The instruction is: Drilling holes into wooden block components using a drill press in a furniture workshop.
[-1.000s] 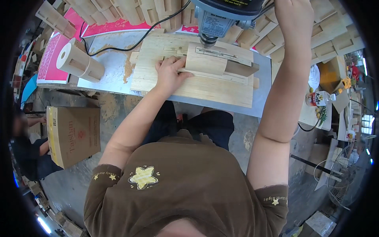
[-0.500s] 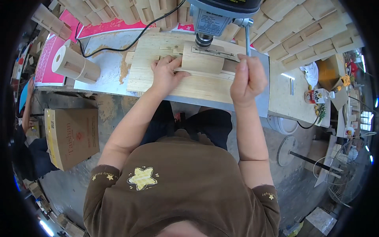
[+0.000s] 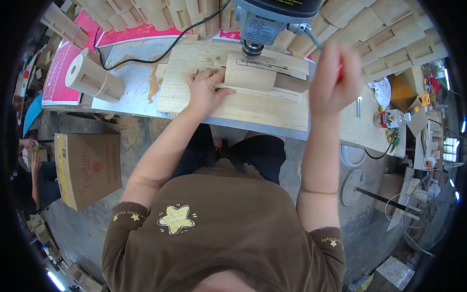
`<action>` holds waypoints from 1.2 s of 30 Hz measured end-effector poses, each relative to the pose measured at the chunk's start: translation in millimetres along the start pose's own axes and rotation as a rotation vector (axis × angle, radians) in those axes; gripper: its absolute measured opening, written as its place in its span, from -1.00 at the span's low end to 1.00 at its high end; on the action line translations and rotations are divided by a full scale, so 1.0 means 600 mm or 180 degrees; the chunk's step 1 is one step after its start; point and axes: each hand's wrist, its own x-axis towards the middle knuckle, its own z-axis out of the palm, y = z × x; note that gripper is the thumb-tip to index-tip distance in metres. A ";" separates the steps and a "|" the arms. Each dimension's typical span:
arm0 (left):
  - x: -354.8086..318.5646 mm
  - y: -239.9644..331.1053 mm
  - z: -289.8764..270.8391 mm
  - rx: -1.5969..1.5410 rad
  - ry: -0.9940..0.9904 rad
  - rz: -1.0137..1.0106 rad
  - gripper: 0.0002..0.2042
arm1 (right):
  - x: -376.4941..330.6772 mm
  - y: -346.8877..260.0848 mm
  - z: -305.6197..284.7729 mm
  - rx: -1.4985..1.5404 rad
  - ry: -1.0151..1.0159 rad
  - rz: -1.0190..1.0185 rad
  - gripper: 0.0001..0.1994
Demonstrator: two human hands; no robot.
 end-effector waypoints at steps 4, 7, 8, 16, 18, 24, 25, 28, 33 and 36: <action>0.003 0.006 -0.005 -0.0068 -0.0041 -0.0063 -0.48 | 0.148 0.006 0.034 -0.0137 -0.0140 0.0546 -0.74; 0.006 0.006 -0.003 -0.0136 -0.0095 -0.0135 -0.48 | 0.193 0.051 0.064 -0.0503 -0.0275 0.0204 -0.76; 0.009 0.007 -0.002 -0.0175 -0.0131 -0.0150 -0.49 | 0.192 0.059 0.068 -0.0333 -0.0241 0.0206 -0.75; 0.024 0.010 0.009 -0.0731 -0.0180 -0.0348 -0.54 | -0.019 0.157 -0.002 -0.0586 -0.2175 0.0584 -0.69; 0.024 0.005 0.009 -0.0840 -0.0199 -0.0329 -0.56 | -0.100 0.156 -0.009 -0.0921 -0.2495 0.0073 -0.72; 0.007 -0.029 -0.084 -0.1205 -0.0435 0.0038 -0.64 | -0.130 0.084 -0.020 -0.1109 -0.2338 0.0225 -0.69; -0.005 -0.028 -0.116 -0.1149 -0.0439 -0.0025 -0.66 | -0.134 0.081 -0.023 -0.1093 -0.2332 0.0246 -0.69; -0.039 -0.080 -0.190 -0.1415 -0.0329 -0.0350 -0.68 | -0.144 0.072 -0.030 -0.1124 -0.2341 0.0170 -0.67; -0.055 -0.073 -0.293 -0.2193 -0.0111 -0.1640 -0.77 | -0.149 0.045 -0.033 -0.0885 -0.2357 -0.0106 -0.66; -0.063 -0.048 -0.290 -0.2954 0.0166 -0.2490 -0.74 | -0.157 0.022 -0.014 -0.0638 -0.2384 -0.0022 -0.64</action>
